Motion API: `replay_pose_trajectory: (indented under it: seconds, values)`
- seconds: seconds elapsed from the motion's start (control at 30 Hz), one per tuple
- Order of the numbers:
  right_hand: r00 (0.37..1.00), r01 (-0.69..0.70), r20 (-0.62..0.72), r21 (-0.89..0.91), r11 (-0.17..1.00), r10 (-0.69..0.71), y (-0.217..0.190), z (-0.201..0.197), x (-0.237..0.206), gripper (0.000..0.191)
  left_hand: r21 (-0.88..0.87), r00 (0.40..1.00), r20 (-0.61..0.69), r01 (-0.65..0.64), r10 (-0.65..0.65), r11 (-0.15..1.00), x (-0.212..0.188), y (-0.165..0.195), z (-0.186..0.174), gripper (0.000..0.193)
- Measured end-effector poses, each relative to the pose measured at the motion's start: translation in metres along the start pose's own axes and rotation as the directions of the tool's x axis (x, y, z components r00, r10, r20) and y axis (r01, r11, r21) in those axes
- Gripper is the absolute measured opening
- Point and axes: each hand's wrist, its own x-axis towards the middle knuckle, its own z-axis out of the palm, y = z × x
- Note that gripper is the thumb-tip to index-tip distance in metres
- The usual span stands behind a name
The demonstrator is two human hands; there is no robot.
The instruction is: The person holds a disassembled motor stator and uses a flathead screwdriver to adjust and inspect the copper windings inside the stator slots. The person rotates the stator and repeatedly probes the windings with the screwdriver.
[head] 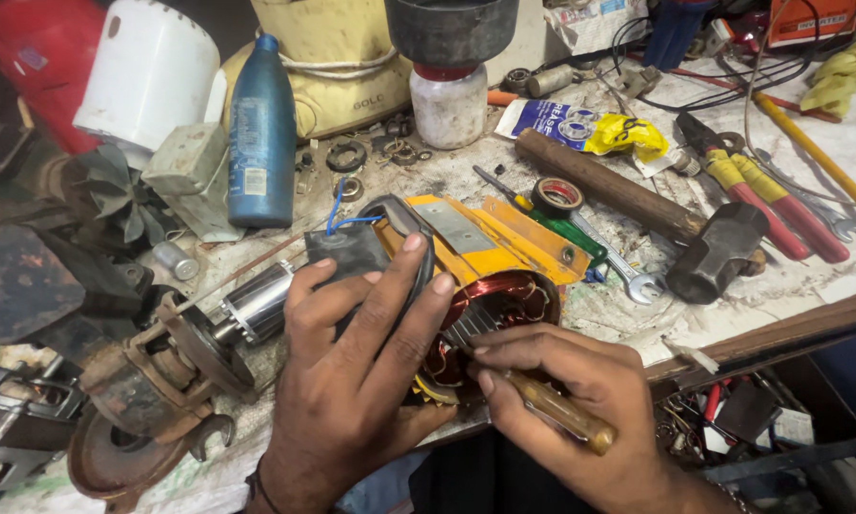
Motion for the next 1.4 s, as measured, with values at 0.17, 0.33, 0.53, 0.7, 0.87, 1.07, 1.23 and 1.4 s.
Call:
replay_pose_trajectory:
  seconds: [0.17,0.33,0.53,0.7,0.87,1.07,1.23,1.4]
  values:
    - [0.989,-0.145,0.022,0.053,0.988,0.144,-0.002,-0.001,0.002,0.019,0.009,1.0,0.009,-0.009,0.009,1.0,-0.001,0.002,0.001,0.092]
    - [0.981,-0.194,0.035,0.043,0.98,0.193,-0.003,-0.001,0.004,0.019,-0.006,1.0,0.017,-0.008,0.008,1.0,0.0,0.001,0.001,0.095]
    - [1.0,-0.008,0.001,-0.062,0.998,0.008,-0.005,0.002,0.005,0.019,0.004,1.0,-0.008,-0.004,0.004,1.0,0.0,0.002,0.002,0.091]
    - [0.999,-0.045,-0.027,0.011,0.999,0.045,-0.003,0.008,0.008,0.022,0.01,1.0,-0.019,-0.019,0.019,1.0,0.0,0.001,0.002,0.086]
    - [0.958,-0.286,0.028,0.019,0.958,0.285,-0.006,0.011,0.014,0.024,0.031,0.999,-0.023,-0.024,0.024,0.999,-0.001,0.002,0.004,0.081]
    - [0.922,-0.381,0.102,0.046,0.924,0.375,-0.009,0.012,0.021,0.025,0.064,0.998,-0.028,-0.052,0.054,0.997,-0.002,0.004,0.007,0.079]
    - [0.933,-0.338,0.152,0.062,0.939,0.326,-0.004,0.002,0.018,0.021,0.044,0.999,-0.024,-0.035,0.037,0.998,-0.001,0.004,0.006,0.082]
    - [0.883,-0.457,0.177,0.114,0.882,0.434,-0.002,-0.006,0.009,0.023,0.04,1.0,-0.02,-0.004,0.004,0.999,-0.001,0.003,0.004,0.084]
